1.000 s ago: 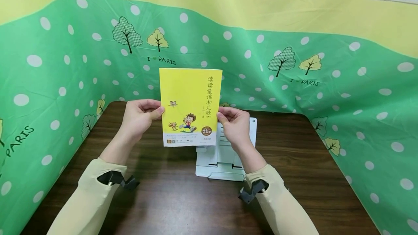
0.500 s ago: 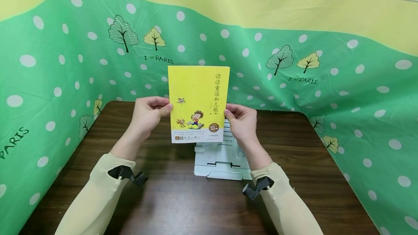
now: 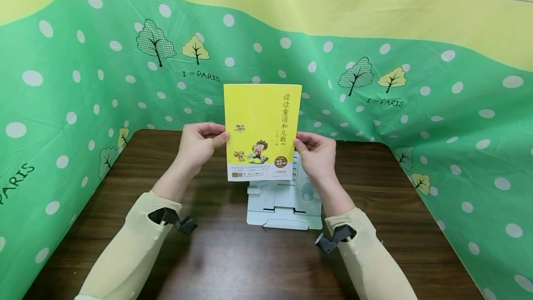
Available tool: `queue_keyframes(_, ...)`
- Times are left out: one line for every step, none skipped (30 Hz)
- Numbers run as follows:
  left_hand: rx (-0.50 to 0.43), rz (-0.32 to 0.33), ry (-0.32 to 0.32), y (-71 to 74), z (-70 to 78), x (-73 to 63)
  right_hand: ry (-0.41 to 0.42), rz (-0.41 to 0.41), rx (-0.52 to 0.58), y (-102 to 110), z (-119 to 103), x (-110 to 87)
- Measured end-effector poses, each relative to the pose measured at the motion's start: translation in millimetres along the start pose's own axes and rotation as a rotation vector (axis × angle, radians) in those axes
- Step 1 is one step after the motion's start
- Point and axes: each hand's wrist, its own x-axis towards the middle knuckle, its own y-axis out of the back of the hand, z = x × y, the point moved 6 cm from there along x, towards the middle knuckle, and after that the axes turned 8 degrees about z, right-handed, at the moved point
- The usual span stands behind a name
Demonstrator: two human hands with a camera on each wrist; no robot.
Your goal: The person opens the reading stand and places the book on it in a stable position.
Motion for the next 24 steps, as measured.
queue_keyframes(-0.001,-0.003,0.001,-1.6,-0.3,0.2,-0.002,0.002,0.001,1.3,0.5,0.6)
queue_keyframes(-0.004,-0.006,0.002,-3.3,-0.3,0.4,-0.004,0.004,0.005,2.5,0.8,1.1)
queue_keyframes(-0.005,-0.008,0.002,-4.8,-0.4,0.6,-0.003,0.005,0.005,3.6,1.3,1.9)
queue_keyframes(-0.004,-0.010,0.002,-6.1,-0.6,0.9,-0.003,0.008,0.006,4.7,1.5,2.5)
queue_keyframes(-0.004,-0.011,0.001,-7.5,-0.8,1.1,-0.004,0.010,0.007,5.8,1.8,3.2)
queue_keyframes(-0.005,-0.011,0.001,-8.9,-0.7,1.2,-0.005,0.013,0.005,6.9,2.0,3.8)
queue_keyframes(-0.006,-0.010,0.000,-10.1,-0.7,1.5,-0.006,0.016,0.005,8.0,2.2,4.2)
queue_keyframes(-0.005,-0.010,-0.002,-11.3,-0.7,1.7,-0.008,0.018,0.002,9.1,2.7,4.9)
queue_keyframes(-0.005,-0.012,-0.003,-12.6,-0.8,1.9,-0.010,0.020,-0.005,10.2,3.3,5.5)
queue_keyframes(-0.008,-0.014,-0.005,-14.0,-0.9,2.3,-0.014,0.022,-0.007,11.4,3.5,6.1)
queue_keyframes(-0.012,-0.016,-0.005,-15.5,-1.2,2.8,-0.017,0.023,-0.011,12.6,4.1,6.6)
queue_keyframes(-0.017,-0.017,-0.005,-16.9,-1.5,3.3,-0.019,0.024,-0.015,13.7,4.5,7.0)
queue_keyframes(-0.022,-0.020,-0.005,-18.3,-2.0,4.1,-0.021,0.025,-0.017,14.8,5.1,7.5)
queue_keyframes(-0.026,-0.022,-0.004,-19.8,-2.8,4.7,-0.021,0.026,-0.020,15.9,5.6,7.9)
queue_keyframes(-0.026,-0.023,-0.003,-21.1,-3.7,5.5,-0.021,0.028,-0.023,16.9,5.7,8.2)
queue_keyframes(-0.024,-0.022,-0.002,-22.3,-4.6,6.2,-0.019,0.029,-0.026,17.9,6.1,8.5)
queue_keyframes(-0.021,-0.022,0.000,-23.5,-5.3,6.7,-0.018,0.030,-0.027,19.0,6.3,8.7)
queue_keyframes(-0.018,-0.021,0.003,-24.7,-6.1,7.1,-0.017,0.032,-0.027,20.0,6.7,9.0)
queue_keyframes(-0.014,-0.020,0.009,-25.8,-7.2,7.4,-0.015,0.032,-0.027,20.9,7.1,9.4)
queue_keyframes(-0.014,-0.019,0.015,-27.0,-8.1,7.6,-0.015,0.032,-0.029,21.9,7.4,9.6)
queue_keyframes(-0.010,-0.019,0.020,-28.1,-9.2,7.8,-0.016,0.032,-0.028,22.9,7.8,9.8)
queue_keyframes(-0.010,-0.018,0.026,-29.3,-10.0,7.9,-0.018,0.031,-0.029,23.7,8.3,9.9)
queue_keyframes(-0.009,-0.018,0.033,-30.4,-10.8,7.9,-0.021,0.029,-0.029,24.7,8.9,10.0)
queue_keyframes(-0.008,-0.018,0.039,-31.6,-11.8,8.1,-0.025,0.029,-0.030,25.7,9.5,10.1)
